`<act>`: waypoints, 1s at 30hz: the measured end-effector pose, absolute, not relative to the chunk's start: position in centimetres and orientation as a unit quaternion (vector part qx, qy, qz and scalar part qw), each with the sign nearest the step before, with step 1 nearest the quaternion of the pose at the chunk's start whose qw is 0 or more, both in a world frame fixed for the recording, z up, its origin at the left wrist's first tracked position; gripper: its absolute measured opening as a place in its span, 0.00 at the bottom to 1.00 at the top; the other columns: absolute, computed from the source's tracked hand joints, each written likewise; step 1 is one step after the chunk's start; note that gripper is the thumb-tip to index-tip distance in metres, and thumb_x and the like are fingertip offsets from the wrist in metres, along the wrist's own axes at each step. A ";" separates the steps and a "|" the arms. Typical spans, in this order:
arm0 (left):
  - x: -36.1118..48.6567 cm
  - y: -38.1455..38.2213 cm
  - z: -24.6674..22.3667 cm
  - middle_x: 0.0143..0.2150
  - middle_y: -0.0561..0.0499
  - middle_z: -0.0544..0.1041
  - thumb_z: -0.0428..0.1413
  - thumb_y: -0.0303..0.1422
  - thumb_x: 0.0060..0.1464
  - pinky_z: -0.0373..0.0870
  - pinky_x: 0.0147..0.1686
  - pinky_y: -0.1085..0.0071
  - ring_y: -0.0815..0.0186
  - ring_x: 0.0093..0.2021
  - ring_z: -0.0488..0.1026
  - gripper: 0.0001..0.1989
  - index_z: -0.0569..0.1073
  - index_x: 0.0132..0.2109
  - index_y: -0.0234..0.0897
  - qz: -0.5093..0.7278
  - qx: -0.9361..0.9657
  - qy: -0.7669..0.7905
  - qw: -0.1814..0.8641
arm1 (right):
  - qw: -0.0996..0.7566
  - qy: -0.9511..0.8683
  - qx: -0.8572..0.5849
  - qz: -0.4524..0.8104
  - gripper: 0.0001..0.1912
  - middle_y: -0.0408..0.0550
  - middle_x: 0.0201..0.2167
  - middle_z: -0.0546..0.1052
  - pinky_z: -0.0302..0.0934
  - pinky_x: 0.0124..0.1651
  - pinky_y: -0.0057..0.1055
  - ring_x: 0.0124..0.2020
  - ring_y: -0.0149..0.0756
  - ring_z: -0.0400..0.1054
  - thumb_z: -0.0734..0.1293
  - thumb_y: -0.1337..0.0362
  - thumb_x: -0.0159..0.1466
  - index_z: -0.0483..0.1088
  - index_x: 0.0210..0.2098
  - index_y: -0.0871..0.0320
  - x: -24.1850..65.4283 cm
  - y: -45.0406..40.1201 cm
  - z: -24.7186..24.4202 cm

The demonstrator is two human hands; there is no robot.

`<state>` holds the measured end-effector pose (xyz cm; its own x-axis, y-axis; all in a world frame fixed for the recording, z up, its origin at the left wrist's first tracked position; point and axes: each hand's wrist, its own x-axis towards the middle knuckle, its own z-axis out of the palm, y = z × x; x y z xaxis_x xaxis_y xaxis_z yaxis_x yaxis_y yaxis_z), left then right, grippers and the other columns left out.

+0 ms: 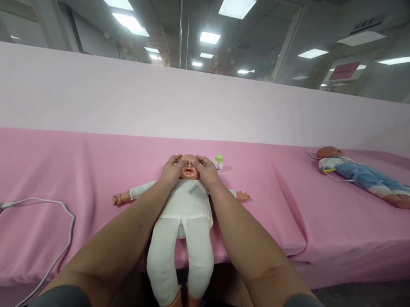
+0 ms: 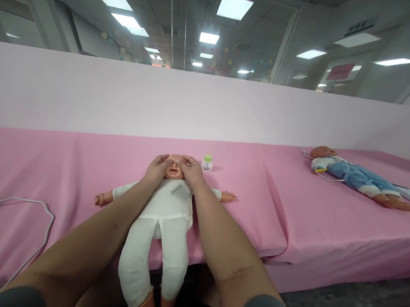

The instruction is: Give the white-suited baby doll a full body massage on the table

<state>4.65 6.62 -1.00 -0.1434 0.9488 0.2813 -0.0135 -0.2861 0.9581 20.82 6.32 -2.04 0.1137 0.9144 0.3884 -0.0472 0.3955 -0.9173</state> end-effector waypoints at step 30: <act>4.7 6.8 -1.1 0.51 0.45 0.82 0.65 0.43 0.54 0.74 0.56 0.58 0.53 0.53 0.79 0.23 0.78 0.56 0.41 0.601 0.525 0.461 0.388 | 0.622 -0.535 -0.424 0.384 0.25 0.48 0.59 0.78 0.62 0.68 0.46 0.62 0.44 0.71 0.73 0.52 0.60 0.75 0.55 0.50 20.6 6.6 -2.2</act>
<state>4.73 6.83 -1.10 -0.1470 0.9510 0.2720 0.0179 -0.2724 0.9620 20.65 6.61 -2.20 0.1326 0.9310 0.3400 -0.0248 0.3460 -0.9379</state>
